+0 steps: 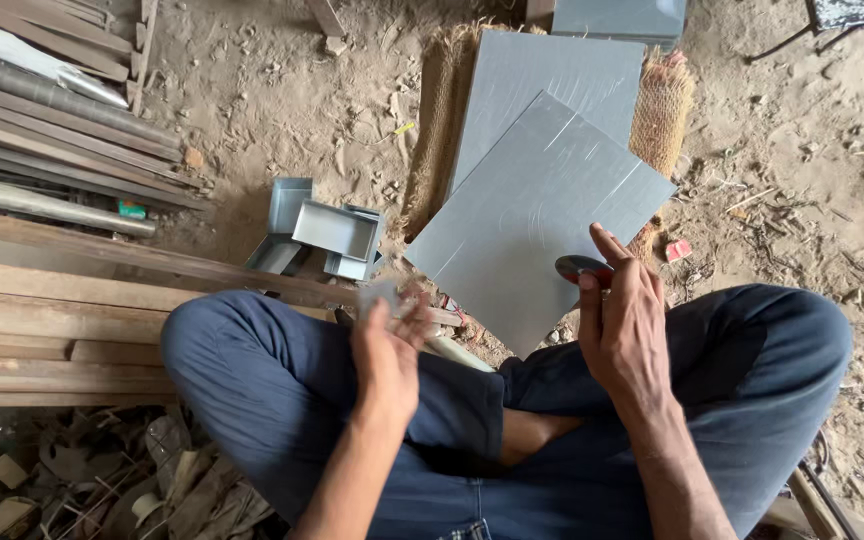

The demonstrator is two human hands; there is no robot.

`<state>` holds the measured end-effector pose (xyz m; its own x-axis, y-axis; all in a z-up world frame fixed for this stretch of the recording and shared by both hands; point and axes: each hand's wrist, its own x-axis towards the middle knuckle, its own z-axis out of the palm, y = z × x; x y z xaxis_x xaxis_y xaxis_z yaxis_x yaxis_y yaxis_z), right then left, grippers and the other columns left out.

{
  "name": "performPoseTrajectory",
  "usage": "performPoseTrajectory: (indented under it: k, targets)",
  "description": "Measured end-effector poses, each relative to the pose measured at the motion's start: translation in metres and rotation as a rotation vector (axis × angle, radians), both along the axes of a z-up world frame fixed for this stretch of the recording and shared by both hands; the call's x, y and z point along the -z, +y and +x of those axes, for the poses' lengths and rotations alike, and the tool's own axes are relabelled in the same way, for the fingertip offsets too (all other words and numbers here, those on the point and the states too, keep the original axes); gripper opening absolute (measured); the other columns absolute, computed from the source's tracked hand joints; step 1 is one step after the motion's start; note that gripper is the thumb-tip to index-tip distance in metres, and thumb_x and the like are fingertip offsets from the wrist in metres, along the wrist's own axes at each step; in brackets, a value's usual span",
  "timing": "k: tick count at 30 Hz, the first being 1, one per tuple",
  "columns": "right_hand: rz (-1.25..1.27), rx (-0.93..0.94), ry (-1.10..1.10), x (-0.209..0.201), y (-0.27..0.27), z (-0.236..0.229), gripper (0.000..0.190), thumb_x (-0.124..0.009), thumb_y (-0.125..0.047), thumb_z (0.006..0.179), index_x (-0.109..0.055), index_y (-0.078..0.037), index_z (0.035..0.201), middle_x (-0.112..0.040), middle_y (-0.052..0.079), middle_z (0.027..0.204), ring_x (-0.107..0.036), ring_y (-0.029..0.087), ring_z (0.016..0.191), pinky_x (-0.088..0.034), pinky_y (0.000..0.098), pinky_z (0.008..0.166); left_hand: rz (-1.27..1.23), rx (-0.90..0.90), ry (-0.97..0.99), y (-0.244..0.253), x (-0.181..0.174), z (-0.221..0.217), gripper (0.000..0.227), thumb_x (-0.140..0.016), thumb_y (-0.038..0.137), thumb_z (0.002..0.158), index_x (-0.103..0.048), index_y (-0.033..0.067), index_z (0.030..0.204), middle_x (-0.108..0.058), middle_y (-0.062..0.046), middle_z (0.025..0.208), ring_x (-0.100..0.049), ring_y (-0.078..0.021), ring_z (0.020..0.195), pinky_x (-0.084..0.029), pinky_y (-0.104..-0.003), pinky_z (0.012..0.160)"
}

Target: The person sits cross-legged on the ground and applies adhesive tape to the edges of flat metal sheets. They repeatedly pick up a roll of tape, press it onto the sheet edges, and smooth the tape down with their fingers.

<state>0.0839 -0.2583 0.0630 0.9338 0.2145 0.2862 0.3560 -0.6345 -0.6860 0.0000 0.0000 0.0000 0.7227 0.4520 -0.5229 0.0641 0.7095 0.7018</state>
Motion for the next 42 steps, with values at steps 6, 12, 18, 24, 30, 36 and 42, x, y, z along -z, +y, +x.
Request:
performPoseTrajectory:
  k: [6,12,18,24,30,36,42]
  targets:
    - [-0.105,-0.048,-0.106,-0.008,0.002,0.0,0.028,-0.059,-0.01,0.102,-0.054,0.006,0.123,-0.066,0.023,0.136,-0.061,0.036,0.125,-0.043,0.0471,0.108,-0.184,0.289,0.065,-0.049,-0.056,-0.012,0.038,-0.053,0.017,0.096,-0.053,0.0039,0.131,-0.07,-0.012,0.117,-0.069,-0.0285,0.109,-0.057,-0.043,0.095]
    - [-0.152,-0.036,0.153,-0.02,0.013,-0.014,0.038,-0.061,-0.01,0.097,-0.057,0.006,0.131,-0.07,0.023,0.116,-0.062,0.038,0.108,-0.044,0.0486,0.098,-0.21,0.173,-0.059,-0.011,-0.054,0.01,0.032,-0.053,0.02,0.106,-0.055,-0.0018,0.13,-0.066,-0.017,0.121,-0.064,-0.0281,0.11,-0.055,-0.042,0.099]
    - [0.145,0.059,0.1,-0.016,0.005,-0.031,0.025,-0.066,-0.005,0.099,-0.064,0.003,0.122,-0.073,0.017,0.102,-0.075,0.028,0.091,-0.059,0.0361,0.074,0.329,0.176,-0.081,0.057,-0.082,0.052,0.038,-0.05,0.023,0.103,-0.048,0.0107,0.139,-0.066,-0.01,0.135,-0.063,-0.0219,0.126,-0.05,-0.035,0.099]
    - [0.42,0.262,0.263,0.0,-0.031,-0.006,0.013,-0.07,0.001,0.104,-0.073,0.004,0.117,-0.076,0.015,0.098,-0.066,0.015,0.081,-0.052,0.0292,0.068,0.51,0.194,0.018,0.07,-0.067,0.071,0.035,-0.054,0.021,0.102,-0.05,0.0068,0.135,-0.065,-0.011,0.126,-0.064,-0.0231,0.113,-0.051,-0.038,0.092]
    - [0.695,0.255,0.241,0.016,-0.062,0.031,0.029,-0.053,-0.001,0.109,-0.06,0.001,0.137,-0.069,0.006,0.102,-0.068,0.009,0.086,-0.06,0.0249,0.078,0.127,0.186,0.063,0.066,-0.036,0.066,0.028,-0.059,0.02,0.101,-0.056,0.0068,0.125,-0.064,-0.005,0.117,-0.064,-0.0196,0.1,-0.051,-0.037,0.088]
    - [0.709,0.213,0.162,0.04,-0.044,0.038,0.027,-0.052,-0.004,0.111,-0.06,0.002,0.137,-0.07,0.008,0.103,-0.07,0.01,0.086,-0.061,0.0251,0.077,0.238,0.259,0.035,0.059,-0.034,0.063,0.024,-0.061,0.016,0.099,-0.057,0.0074,0.121,-0.065,-0.005,0.112,-0.064,-0.017,0.097,-0.053,-0.036,0.082]
    - [0.652,0.218,0.381,0.027,-0.042,0.038,0.038,-0.066,-0.013,0.106,-0.06,0.003,0.139,-0.074,0.013,0.111,-0.074,0.013,0.094,-0.063,0.0259,0.08,0.351,0.298,0.011,0.046,-0.037,0.067,0.016,-0.07,0.009,0.101,-0.057,0.0075,0.109,-0.065,-0.002,0.109,-0.064,-0.013,0.1,-0.055,-0.035,0.085]
